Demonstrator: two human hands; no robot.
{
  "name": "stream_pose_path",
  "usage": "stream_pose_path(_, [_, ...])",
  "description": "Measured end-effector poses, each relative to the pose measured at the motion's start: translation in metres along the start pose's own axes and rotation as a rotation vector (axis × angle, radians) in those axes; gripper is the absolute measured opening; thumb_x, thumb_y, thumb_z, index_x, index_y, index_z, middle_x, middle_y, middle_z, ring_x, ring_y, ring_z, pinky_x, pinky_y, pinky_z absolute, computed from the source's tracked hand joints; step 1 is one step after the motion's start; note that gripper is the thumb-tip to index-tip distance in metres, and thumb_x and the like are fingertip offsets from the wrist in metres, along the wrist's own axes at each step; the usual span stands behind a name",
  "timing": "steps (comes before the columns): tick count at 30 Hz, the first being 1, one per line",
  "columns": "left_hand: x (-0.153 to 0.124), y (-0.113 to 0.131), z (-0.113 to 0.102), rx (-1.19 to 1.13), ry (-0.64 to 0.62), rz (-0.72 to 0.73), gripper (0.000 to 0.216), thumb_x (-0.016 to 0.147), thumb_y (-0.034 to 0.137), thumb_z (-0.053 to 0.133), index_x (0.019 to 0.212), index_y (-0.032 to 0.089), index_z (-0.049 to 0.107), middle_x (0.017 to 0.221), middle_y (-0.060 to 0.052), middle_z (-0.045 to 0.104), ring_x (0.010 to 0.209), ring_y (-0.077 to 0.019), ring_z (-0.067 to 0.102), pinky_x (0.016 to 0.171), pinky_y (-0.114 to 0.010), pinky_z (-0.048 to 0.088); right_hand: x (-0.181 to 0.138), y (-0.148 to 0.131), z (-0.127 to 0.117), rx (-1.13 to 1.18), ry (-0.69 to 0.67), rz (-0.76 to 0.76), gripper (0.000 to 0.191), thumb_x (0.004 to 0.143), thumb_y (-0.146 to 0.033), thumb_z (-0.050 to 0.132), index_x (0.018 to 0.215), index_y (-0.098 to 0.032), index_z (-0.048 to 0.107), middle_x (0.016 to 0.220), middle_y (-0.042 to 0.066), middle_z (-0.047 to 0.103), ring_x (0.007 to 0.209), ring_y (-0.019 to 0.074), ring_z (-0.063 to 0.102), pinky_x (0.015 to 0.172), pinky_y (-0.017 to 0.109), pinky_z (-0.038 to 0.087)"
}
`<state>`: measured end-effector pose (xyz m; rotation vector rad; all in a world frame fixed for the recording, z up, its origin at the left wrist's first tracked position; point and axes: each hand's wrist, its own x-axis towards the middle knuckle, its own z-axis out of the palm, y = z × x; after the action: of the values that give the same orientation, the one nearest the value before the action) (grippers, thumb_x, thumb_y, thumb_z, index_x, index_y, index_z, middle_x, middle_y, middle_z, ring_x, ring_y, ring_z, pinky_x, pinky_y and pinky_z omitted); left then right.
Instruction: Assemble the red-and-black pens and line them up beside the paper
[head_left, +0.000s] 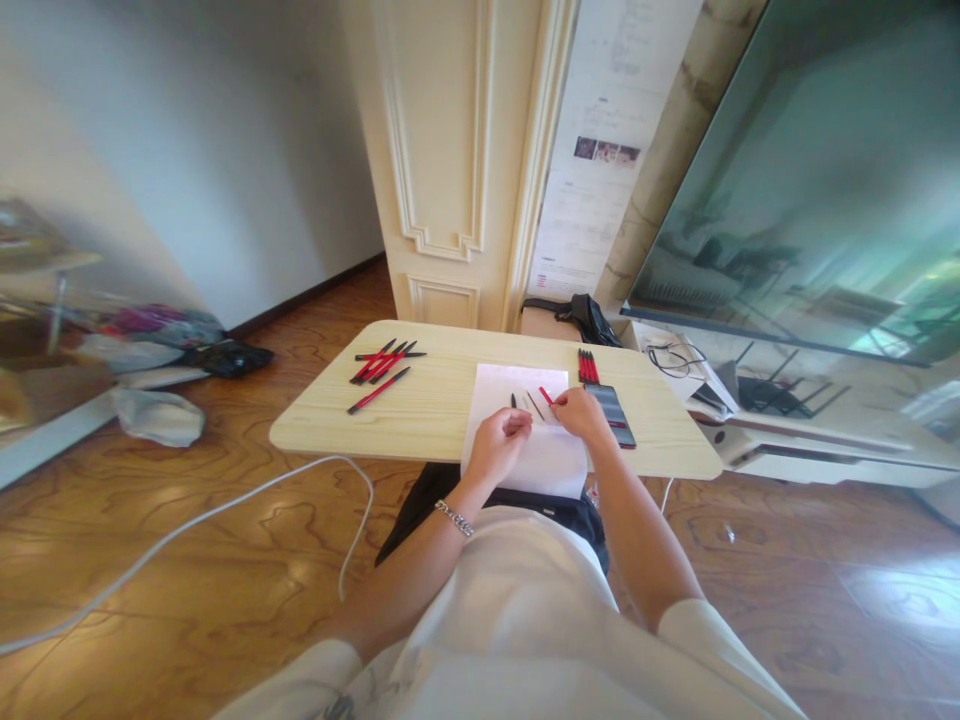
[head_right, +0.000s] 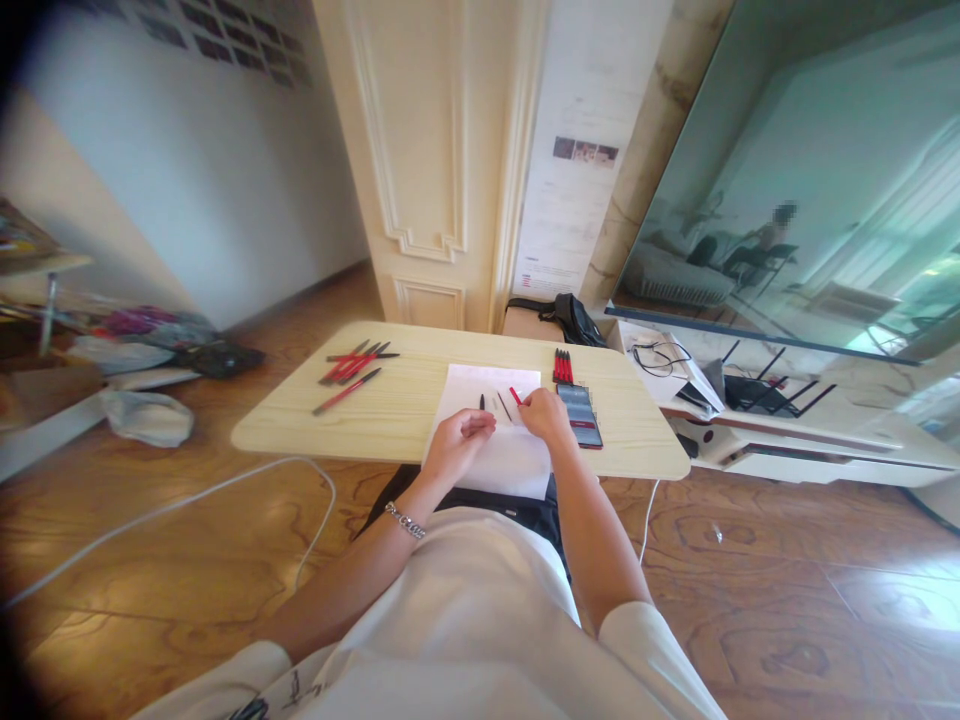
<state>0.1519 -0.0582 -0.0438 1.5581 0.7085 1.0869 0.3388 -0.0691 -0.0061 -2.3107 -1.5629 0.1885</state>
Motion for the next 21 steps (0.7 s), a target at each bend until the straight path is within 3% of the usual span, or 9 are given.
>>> stream_pose_path(7, [-0.001, 0.005, 0.000, -0.002, -0.004, -0.024, 0.017, 0.076, 0.022, 0.068, 0.092, 0.017, 0.068, 0.095, -0.008, 0.072, 0.089, -0.0195, 0.068, 0.087, -0.036, 0.052, -0.011, 0.002, -0.001, -0.003, 0.016, 0.030, 0.023, 0.077, -0.036, 0.062, 0.089, -0.021, 0.076, 0.090, 0.011, 0.074, 0.094, 0.0260, 0.067, 0.075, 0.028, 0.044])
stream_pose_path(13, [-0.001, 0.005, 0.000, -0.038, 0.010, -0.036, 0.017, 0.074, 0.021, 0.070, 0.091, 0.017, 0.069, 0.093, -0.008, 0.072, 0.088, -0.0193, 0.068, 0.087, -0.036, 0.052, -0.010, -0.002, -0.002, 0.037, 0.008, 0.032, 0.022, 0.076, -0.032, 0.063, 0.091, -0.022, 0.076, 0.091, 0.011, 0.074, 0.095, 0.0259, 0.067, 0.078, 0.028, 0.044])
stream_pose_path(21, [-0.001, 0.003, -0.001, -0.015, 0.003, -0.003, 0.017, 0.076, 0.023, 0.068, 0.093, 0.017, 0.068, 0.095, -0.009, 0.072, 0.089, -0.0200, 0.068, 0.087, -0.037, 0.052, -0.004, 0.012, -0.008, 0.082, 0.063, 0.056, 0.025, 0.081, -0.032, 0.059, 0.096, -0.020, 0.075, 0.094, 0.011, 0.073, 0.095, 0.0234, 0.066, 0.078, 0.027, 0.044])
